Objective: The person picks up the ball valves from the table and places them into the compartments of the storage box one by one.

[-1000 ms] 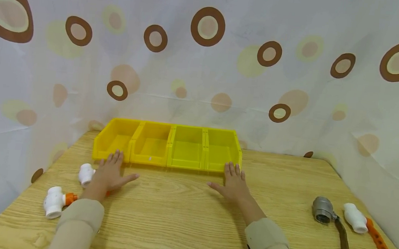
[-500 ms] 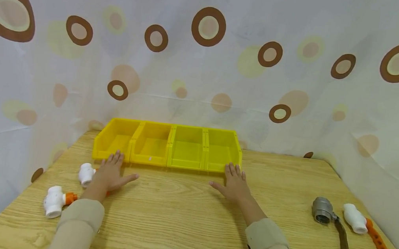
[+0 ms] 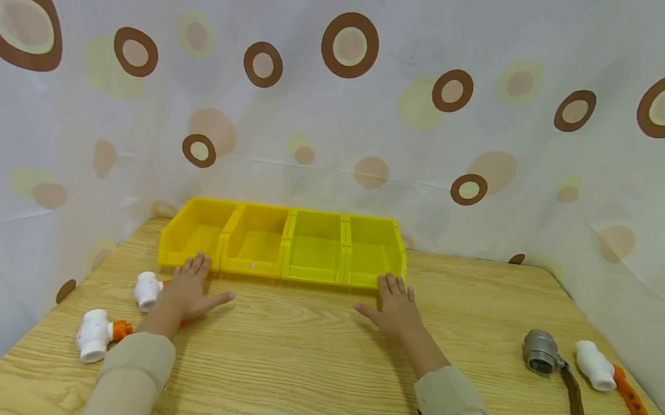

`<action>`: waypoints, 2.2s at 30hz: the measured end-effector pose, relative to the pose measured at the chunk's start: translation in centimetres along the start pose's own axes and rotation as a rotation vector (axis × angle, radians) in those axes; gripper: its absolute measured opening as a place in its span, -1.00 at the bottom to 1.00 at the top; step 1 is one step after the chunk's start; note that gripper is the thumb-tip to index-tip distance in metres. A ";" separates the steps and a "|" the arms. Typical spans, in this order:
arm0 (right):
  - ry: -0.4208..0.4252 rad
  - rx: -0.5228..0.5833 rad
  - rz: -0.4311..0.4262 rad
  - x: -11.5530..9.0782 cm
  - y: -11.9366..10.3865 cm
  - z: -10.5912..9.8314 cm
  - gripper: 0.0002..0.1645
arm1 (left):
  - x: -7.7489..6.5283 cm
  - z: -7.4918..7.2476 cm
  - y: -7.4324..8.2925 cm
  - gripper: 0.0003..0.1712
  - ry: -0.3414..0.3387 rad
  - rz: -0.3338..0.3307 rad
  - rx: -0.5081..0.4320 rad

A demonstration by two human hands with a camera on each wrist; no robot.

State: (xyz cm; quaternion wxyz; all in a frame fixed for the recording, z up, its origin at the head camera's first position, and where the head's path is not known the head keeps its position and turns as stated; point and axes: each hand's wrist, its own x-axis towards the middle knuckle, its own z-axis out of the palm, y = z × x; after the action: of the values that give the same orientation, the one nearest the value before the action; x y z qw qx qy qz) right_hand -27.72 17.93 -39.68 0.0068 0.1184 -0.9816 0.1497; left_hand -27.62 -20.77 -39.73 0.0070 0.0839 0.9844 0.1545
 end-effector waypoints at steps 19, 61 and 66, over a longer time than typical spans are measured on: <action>0.013 -0.029 -0.008 -0.6 0.5 -0.3 0.02 | 0.2 0.5 -0.1 0.14 0.020 0.052 0.028; 0.025 -0.094 0.020 -1.5 1.8 -1.2 -0.02 | -0.2 0.1 0.3 0.10 0.070 0.115 0.101; 0.018 -0.098 0.004 -1.2 2.1 -1.1 -0.03 | -0.1 -0.1 -0.1 0.10 0.052 0.084 0.104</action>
State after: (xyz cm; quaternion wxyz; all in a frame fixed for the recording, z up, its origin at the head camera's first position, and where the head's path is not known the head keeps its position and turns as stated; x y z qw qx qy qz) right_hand -27.08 20.45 -39.30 0.0211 0.1148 -0.9879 0.1026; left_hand -27.55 -20.94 -39.69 -0.0292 0.1214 0.9866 0.1053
